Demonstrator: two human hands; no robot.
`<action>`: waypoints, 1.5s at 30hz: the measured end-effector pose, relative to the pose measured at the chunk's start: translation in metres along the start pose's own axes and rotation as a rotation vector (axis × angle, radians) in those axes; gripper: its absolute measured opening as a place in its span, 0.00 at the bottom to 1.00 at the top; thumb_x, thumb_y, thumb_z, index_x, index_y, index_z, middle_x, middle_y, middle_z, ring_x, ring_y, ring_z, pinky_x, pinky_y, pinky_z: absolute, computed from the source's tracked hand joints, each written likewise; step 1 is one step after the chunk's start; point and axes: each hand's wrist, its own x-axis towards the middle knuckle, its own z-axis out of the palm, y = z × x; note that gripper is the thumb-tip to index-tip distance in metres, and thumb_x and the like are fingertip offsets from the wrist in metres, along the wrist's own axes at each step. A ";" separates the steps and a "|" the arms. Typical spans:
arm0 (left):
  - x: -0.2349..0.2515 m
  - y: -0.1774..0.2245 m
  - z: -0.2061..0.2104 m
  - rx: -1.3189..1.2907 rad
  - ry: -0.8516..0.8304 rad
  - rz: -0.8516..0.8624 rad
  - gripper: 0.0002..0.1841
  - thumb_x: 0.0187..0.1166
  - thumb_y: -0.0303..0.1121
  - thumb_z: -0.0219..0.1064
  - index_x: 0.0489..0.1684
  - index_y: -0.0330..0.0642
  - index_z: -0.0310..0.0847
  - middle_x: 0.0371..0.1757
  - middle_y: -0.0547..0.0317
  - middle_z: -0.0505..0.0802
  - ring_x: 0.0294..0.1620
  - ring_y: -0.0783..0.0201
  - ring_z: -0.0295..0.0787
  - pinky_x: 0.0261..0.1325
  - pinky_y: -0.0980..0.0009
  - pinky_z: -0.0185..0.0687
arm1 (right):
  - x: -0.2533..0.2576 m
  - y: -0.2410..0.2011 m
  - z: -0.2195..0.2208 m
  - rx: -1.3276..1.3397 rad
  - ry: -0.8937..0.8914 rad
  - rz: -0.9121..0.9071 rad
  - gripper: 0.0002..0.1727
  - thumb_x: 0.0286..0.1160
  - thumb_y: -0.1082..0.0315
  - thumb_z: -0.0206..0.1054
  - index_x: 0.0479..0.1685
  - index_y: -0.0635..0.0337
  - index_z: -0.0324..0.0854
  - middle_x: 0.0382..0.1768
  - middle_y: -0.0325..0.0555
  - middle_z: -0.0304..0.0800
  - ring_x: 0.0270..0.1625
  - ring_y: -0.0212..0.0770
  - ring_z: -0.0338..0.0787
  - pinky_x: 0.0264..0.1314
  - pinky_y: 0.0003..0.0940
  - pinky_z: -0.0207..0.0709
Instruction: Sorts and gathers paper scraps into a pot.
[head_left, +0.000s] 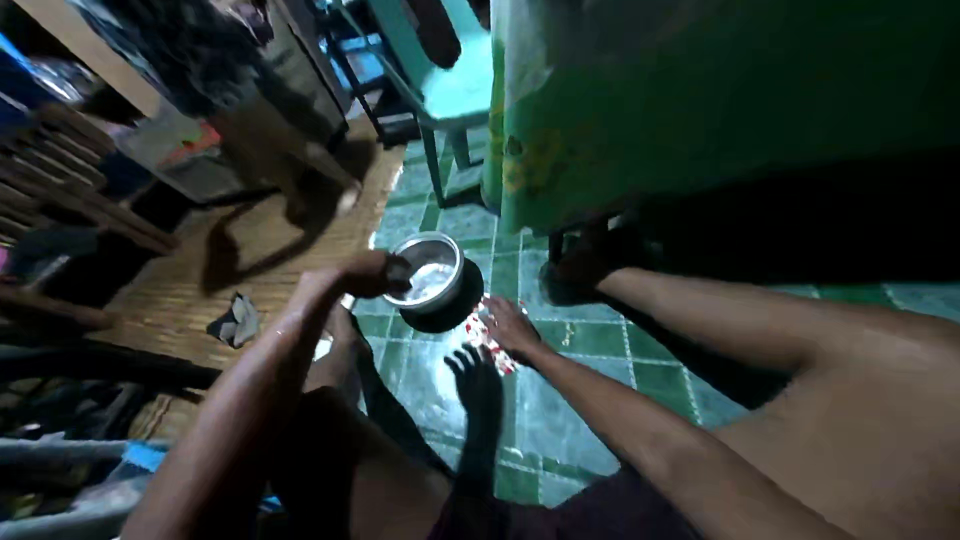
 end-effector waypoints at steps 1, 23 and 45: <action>0.011 -0.010 0.000 -0.013 0.001 0.016 0.25 0.85 0.50 0.66 0.79 0.54 0.78 0.62 0.46 0.91 0.58 0.47 0.91 0.65 0.40 0.82 | 0.009 0.008 -0.005 0.000 0.019 0.013 0.36 0.89 0.39 0.48 0.85 0.55 0.71 0.87 0.56 0.67 0.88 0.59 0.66 0.89 0.60 0.58; 0.170 -0.157 0.179 -0.903 0.238 -0.476 0.47 0.83 0.41 0.71 0.95 0.65 0.35 0.58 0.35 0.86 0.40 0.50 0.92 0.45 0.47 0.90 | 0.045 0.056 0.024 -0.176 -0.566 -0.598 0.39 0.90 0.41 0.43 0.91 0.57 0.62 0.93 0.47 0.58 0.96 0.43 0.49 1.00 0.46 0.36; 0.167 -0.136 0.170 -0.813 0.265 -0.524 0.43 0.82 0.35 0.71 0.93 0.60 0.43 0.59 0.34 0.87 0.47 0.44 0.91 0.51 0.39 0.85 | 0.041 0.043 0.004 -0.023 -0.546 -0.516 0.34 0.92 0.44 0.46 0.88 0.53 0.68 0.89 0.43 0.66 0.94 0.40 0.57 0.98 0.43 0.45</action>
